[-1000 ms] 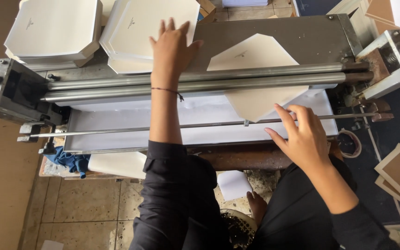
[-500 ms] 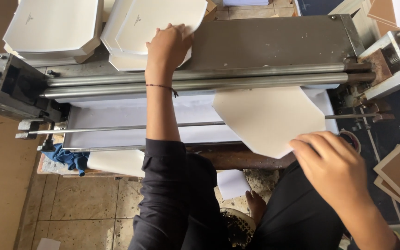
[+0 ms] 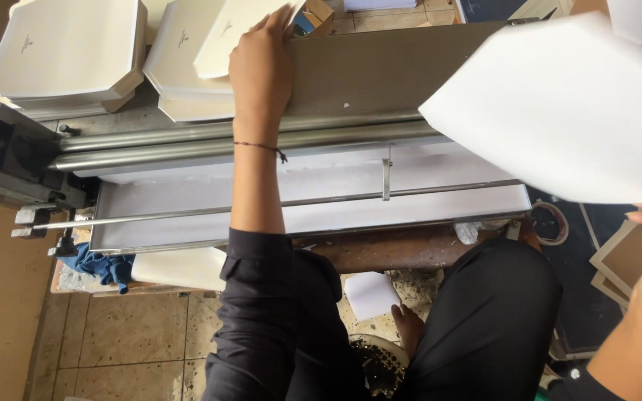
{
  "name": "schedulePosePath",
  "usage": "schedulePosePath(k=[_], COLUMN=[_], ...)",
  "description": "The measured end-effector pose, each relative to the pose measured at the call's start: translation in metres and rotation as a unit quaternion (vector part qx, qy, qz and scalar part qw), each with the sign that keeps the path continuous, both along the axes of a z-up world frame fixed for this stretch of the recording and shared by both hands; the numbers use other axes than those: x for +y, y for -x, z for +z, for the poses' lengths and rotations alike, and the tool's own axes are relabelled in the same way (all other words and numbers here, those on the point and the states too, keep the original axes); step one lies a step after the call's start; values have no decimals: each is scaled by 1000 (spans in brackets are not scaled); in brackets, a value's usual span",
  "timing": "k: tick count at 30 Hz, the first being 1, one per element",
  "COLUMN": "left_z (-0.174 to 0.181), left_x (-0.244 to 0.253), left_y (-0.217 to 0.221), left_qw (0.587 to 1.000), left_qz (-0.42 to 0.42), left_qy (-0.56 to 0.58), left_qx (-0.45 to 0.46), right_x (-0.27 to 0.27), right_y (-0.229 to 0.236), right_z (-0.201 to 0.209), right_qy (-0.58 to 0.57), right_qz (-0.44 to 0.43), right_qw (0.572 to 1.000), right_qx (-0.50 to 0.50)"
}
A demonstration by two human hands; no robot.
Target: The person places a book cover onto a binding machine and feeds a stack of white paper through rollers to attach it. They repeat this process, stacking the finished books on the machine's surface.
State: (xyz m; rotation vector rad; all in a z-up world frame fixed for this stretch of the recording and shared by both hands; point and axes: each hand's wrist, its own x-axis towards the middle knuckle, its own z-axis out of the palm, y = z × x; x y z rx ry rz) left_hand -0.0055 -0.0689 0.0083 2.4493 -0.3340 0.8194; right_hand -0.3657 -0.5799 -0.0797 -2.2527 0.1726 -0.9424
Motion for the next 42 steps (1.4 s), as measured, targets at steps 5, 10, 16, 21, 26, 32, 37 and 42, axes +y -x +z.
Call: schedulePosePath(k=[5,10,16,21,26,32,37,42], left_z=[14,-2,-37,-46,-43,-22,-32,-46], left_x=[-26,-59,-76,-77,-81,-114,-167,-197], left_y=[16,21,16,9,15,62,118,130], left_qw=[996,984,974,971,968,950,924,911], left_qz=[-51,-109,-83,-73,-102,-181,-183,-90], left_qy=[-17,-123,-205,-225,-224,-249,-324,-387], left_qx=[-66,-71,47,38,48,52,82,107], right_x=[40,66,43,43,46,46,41,35], right_y=[-24,-55,-57,-61,-60,-59,-58,-55], right_z=[4,-17,-43,-38,-38,-35,-38,-32], right_qy=[-298,-526,-703,-760,-753,-766,-789,-822], right_qz=[5,24,18,1,17,3,9,45], right_qw=[953,846,705,643,655,638,606,549], right_qx=[-54,-89,-91,-92,-71,-73,-102,-147])
